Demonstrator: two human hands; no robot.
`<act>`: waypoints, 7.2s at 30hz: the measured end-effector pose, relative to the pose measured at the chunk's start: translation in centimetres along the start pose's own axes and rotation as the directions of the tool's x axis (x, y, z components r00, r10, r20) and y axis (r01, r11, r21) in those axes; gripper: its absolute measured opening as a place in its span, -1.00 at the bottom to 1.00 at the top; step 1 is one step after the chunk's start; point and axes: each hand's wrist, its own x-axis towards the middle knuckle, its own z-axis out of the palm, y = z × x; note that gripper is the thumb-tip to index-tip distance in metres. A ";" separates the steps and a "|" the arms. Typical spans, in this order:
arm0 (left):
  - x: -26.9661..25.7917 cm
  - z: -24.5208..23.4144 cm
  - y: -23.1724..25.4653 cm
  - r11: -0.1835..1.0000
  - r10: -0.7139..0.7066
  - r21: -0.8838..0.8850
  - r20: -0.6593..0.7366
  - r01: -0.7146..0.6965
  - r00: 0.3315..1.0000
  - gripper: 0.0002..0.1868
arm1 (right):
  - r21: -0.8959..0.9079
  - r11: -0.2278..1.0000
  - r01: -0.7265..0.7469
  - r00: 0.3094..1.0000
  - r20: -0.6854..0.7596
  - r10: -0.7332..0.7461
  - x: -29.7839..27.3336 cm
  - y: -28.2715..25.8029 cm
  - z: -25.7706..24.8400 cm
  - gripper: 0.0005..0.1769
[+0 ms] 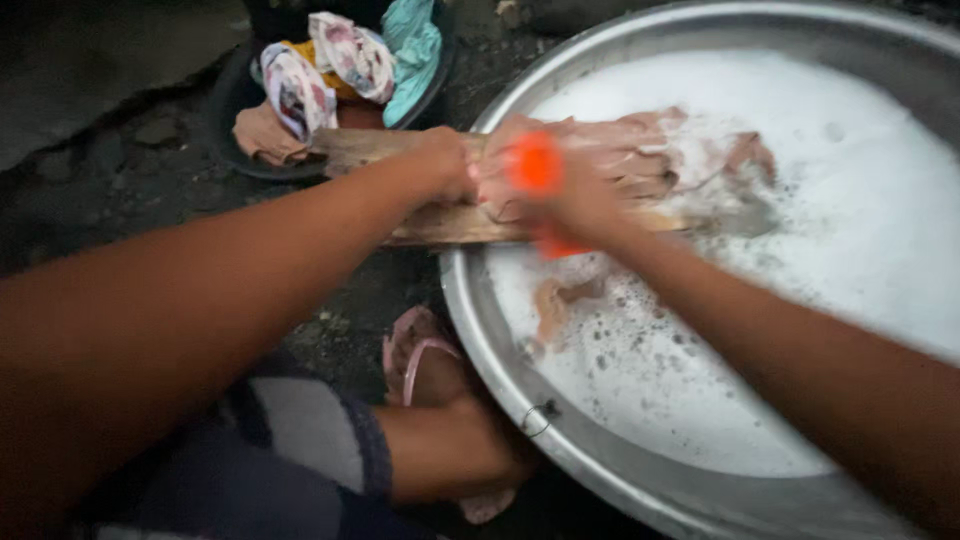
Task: The person washes clothes in a large metal basin with soapy water. They rub the fabric by hand and use a small orange brush to scrub specific areas against a wooden board.
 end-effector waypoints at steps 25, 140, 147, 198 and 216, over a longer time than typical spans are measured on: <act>0.6 0.5 0.0 0.999 0.012 0.030 -0.058 -0.010 0.998 -0.55 | -0.084 0.978 -0.193 0.966 -0.189 0.174 -0.4 5.8 -9.3 0.07; 3.7 -7.0 6.7 0.880 0.224 -0.175 -0.666 -0.441 0.712 -0.88 | 0.677 0.696 0.239 0.862 -0.477 0.169 5.7 17.3 -21.5 -0.71; -3.2 -0.3 7.8 0.786 0.465 -0.121 -0.531 -0.606 0.709 -0.86 | 0.470 0.870 -0.151 0.940 -0.204 0.273 -5.1 19.9 -11.9 -0.71; -3.9 0.1 6.8 0.995 0.097 -0.006 0.015 -0.097 0.995 -0.18 | 0.151 0.936 -0.319 0.940 -0.076 0.333 -7.1 8.9 -4.9 0.01; -4.5 -0.7 7.2 0.994 0.110 -0.028 0.054 -0.109 0.992 -0.18 | -0.051 0.868 -0.494 0.860 -0.174 0.479 -7.7 15.3 -9.2 -0.06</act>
